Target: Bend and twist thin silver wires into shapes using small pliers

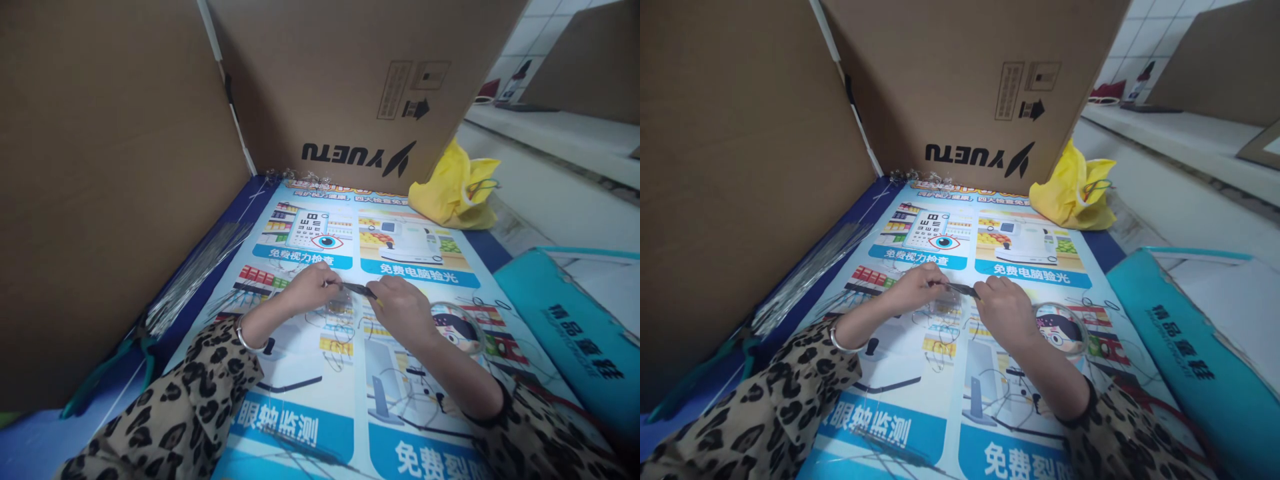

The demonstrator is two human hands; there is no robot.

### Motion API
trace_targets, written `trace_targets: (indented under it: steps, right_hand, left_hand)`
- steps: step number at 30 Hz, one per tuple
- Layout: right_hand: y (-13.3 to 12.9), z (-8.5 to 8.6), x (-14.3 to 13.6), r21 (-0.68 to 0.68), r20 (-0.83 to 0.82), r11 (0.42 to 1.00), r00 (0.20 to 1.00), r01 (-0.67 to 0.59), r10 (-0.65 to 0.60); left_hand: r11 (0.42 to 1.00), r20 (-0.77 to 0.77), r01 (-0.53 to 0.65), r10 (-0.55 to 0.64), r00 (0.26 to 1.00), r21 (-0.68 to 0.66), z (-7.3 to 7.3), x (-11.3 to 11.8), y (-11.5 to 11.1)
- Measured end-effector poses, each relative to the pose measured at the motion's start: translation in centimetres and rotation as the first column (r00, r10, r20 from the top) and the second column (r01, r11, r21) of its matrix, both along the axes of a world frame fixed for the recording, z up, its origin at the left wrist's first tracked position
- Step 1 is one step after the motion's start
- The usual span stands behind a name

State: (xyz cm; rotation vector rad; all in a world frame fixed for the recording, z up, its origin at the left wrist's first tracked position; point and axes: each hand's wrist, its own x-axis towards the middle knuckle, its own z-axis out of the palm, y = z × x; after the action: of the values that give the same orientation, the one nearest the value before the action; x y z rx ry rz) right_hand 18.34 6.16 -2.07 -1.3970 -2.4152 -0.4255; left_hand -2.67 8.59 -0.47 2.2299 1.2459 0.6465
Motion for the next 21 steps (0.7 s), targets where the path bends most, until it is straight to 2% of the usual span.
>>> trace_targets:
  steps: [8, 13, 21]
  right_hand:
    - [0.04, -0.19, 0.06, -0.024, -0.021, 1.000, 1.000, 0.013, -0.014]
    - [0.21, -0.52, 0.06, -0.025, -0.039, 1.000, 0.999, 0.014, -0.015]
    - [0.16, -0.59, 0.02, -0.048, -0.038, 0.999, 0.999, 0.019, -0.021]
  left_hand:
    - [0.999, 0.056, -0.029, 0.031, 0.998, -0.027, 0.23, -0.06, -0.01]
    - [0.999, 0.051, 0.014, -0.011, 0.999, -0.049, 0.40, 0.02, -0.05]
    - [0.997, 0.067, 0.011, -0.006, 0.998, -0.080, 0.12, 0.06, 0.02]
